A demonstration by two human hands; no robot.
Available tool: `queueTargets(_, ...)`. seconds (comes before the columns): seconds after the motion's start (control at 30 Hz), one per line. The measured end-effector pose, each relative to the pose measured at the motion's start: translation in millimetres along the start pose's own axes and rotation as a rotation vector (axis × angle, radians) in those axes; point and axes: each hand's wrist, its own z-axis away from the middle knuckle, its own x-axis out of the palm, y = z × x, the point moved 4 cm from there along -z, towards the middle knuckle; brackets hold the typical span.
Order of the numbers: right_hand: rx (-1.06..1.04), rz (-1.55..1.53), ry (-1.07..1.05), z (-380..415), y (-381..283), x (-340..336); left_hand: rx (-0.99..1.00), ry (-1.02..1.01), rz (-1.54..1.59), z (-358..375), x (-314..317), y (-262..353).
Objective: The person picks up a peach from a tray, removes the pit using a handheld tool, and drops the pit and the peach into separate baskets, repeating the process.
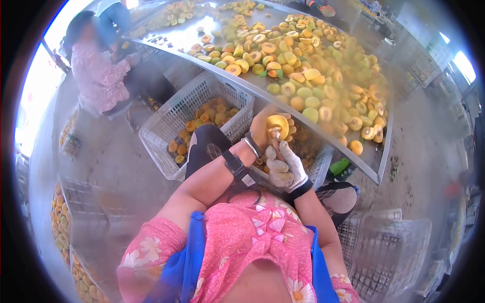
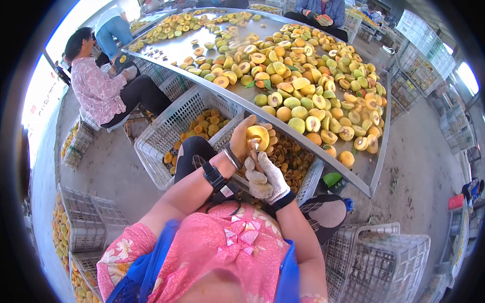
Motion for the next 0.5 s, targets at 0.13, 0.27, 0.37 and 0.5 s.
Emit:
queueTargets(0.13, -0.113, -0.086, -0.045, 9, -13, -10, 0.36, -0.018, 0.007, -17, -35, 38)
queueTargets(0.27, -0.295, -0.16, 0.079, 18, -27, -40, 0.871, 0.28, -0.612, -2, -78, 127)
queueTargets(0.37, -0.318, -0.153, 0.253, 14, -27, -68, 1.214, 0.596, -1.308, 12, -63, 155)
queueTargets(0.5, -0.26, -0.033, 0.408, 5, -28, -67, 1.025, 0.287, -1.576, -34, -10, 122)
